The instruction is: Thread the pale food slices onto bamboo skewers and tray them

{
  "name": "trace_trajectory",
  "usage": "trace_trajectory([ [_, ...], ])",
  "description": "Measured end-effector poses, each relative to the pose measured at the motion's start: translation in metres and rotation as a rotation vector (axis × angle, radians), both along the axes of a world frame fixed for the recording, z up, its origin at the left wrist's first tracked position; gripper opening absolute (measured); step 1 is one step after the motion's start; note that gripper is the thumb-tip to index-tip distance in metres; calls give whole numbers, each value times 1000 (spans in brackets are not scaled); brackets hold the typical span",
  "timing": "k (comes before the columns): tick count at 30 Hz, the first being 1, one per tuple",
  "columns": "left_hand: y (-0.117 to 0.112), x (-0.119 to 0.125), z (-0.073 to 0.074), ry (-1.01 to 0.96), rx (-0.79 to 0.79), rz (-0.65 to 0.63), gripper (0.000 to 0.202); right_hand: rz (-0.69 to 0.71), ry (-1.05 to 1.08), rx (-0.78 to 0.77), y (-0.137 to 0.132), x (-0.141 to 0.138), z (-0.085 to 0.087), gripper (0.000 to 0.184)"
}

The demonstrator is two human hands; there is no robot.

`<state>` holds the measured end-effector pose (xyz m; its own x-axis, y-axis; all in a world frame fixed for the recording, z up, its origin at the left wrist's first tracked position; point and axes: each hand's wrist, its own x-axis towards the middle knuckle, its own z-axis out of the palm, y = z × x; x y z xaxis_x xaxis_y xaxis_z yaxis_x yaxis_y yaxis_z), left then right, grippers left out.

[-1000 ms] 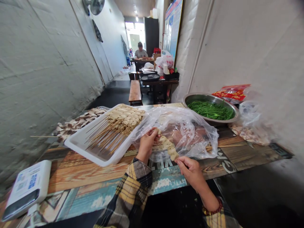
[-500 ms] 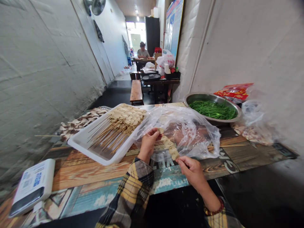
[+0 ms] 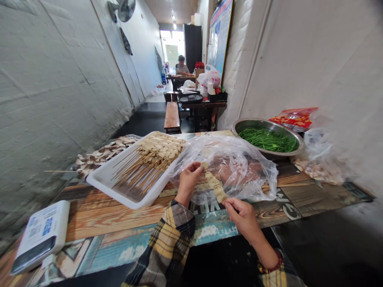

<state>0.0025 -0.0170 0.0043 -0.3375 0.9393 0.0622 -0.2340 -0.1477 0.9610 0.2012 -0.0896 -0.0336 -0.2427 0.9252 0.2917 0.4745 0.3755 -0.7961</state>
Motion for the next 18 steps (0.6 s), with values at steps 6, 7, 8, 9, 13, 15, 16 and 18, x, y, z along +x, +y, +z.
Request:
trace_trajectory([
  [6,1,0,-1,100,3,10,12,-28,-7,21,0,-1,-1,31],
  [7,1,0,-1,112,7,15,12,-33,-6,20,0,-2,-1,31],
  [8,2,0,-1,122,11,21,13,-37,-5,18,1,-2,-1,31],
  [9,2,0,-2,133,15,25,13,-39,-5,16,1,-2,-2,31],
  [13,2,0,-3,200,25,26,12,-43,-10,16,1,-2,-1,30],
  [15,1,0,-3,209,27,5,11,-44,-9,20,1,-2,-1,30],
  [16,1,0,-3,205,25,-12,11,-45,-9,21,1,-2,-1,30],
  [18,0,0,-2,183,15,-52,11,-49,-8,20,1,-2,-1,31],
])
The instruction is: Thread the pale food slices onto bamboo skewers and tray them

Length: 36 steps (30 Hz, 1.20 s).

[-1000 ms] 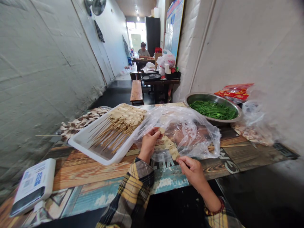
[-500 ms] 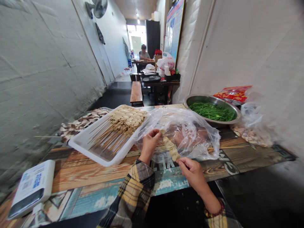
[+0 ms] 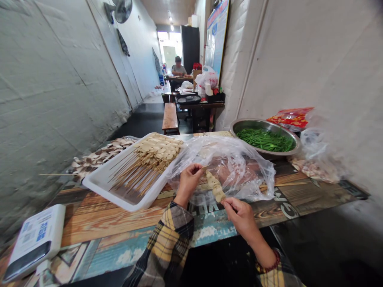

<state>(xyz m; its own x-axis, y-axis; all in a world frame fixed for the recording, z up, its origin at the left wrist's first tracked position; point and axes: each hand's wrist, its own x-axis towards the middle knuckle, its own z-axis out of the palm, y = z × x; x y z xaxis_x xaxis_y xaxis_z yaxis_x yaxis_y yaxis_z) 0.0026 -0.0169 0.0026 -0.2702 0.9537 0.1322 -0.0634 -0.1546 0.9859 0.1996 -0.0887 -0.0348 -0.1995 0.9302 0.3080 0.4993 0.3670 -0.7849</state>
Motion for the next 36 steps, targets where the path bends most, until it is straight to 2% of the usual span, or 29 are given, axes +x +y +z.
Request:
trace_trajectory([
  [8,-4,-2,5,-287,-64,-97,19,29,-2,14,-1,2,1,31],
  [15,-7,-2,9,-406,-114,-98,25,22,-3,16,-2,2,1,31],
  [25,-7,-4,6,-476,-149,-98,28,35,-8,45,-3,2,1,33],
  [30,-6,-6,3,-527,-184,-149,30,44,14,50,-3,2,2,34],
  [36,-6,-7,1,-507,-196,-155,26,42,31,41,-3,3,-3,34],
])
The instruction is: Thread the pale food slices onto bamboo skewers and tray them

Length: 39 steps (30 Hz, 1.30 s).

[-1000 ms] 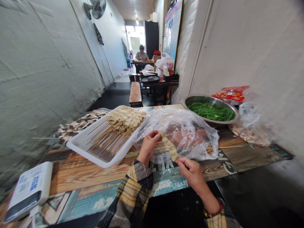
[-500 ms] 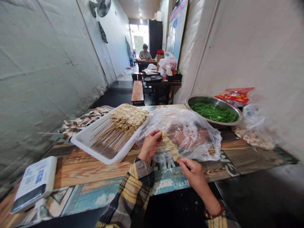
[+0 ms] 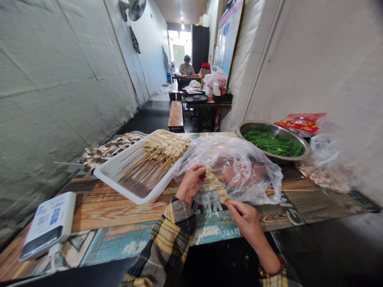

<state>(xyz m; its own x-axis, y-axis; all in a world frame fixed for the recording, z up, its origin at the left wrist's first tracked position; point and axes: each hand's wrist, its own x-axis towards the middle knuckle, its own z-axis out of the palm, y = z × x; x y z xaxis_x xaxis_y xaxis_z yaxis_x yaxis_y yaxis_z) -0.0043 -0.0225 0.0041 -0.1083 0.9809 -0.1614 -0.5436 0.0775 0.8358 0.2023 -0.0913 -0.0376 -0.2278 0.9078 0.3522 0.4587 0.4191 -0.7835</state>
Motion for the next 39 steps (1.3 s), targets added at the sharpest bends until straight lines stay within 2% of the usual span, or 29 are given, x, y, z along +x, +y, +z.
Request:
trace_trajectory([
  [3,0,1,-1,25,6,-5,24,4,-10,2,0,0,0,34],
  [8,-1,6,1,103,46,70,19,-20,-44,19,0,-1,3,34],
  [18,0,8,3,269,48,112,18,-1,-25,-48,1,0,2,34],
  [39,2,7,-2,271,19,29,20,48,86,-188,4,2,3,31],
])
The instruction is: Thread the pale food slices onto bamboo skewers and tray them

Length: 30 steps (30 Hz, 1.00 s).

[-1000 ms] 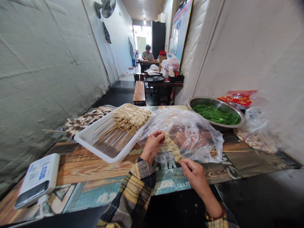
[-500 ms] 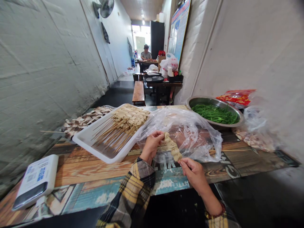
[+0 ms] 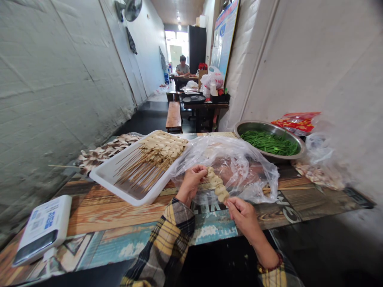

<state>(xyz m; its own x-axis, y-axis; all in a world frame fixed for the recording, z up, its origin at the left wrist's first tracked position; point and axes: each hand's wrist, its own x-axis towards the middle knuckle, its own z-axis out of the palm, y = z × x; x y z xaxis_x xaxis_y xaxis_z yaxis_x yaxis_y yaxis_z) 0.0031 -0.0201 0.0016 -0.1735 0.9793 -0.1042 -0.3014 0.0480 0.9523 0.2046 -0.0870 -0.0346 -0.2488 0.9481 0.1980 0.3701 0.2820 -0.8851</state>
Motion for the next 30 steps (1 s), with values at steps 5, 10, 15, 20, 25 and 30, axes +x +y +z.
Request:
trace_trajectory([
  [5,-2,2,3,-141,3,-20,40,-5,62,-52,0,0,-3,32],
  [10,-7,9,6,-283,49,-206,44,4,54,-50,0,-1,-2,32],
  [15,-9,16,6,-223,18,-231,36,3,19,-13,1,-1,-3,31],
  [20,-9,20,4,-207,-6,-204,41,-9,-4,10,2,-1,-6,30],
  [25,-10,21,3,-224,-3,-198,40,-21,-13,18,2,-2,-4,30],
  [30,-11,19,4,-378,17,-254,40,-24,71,-49,1,-2,-4,29],
])
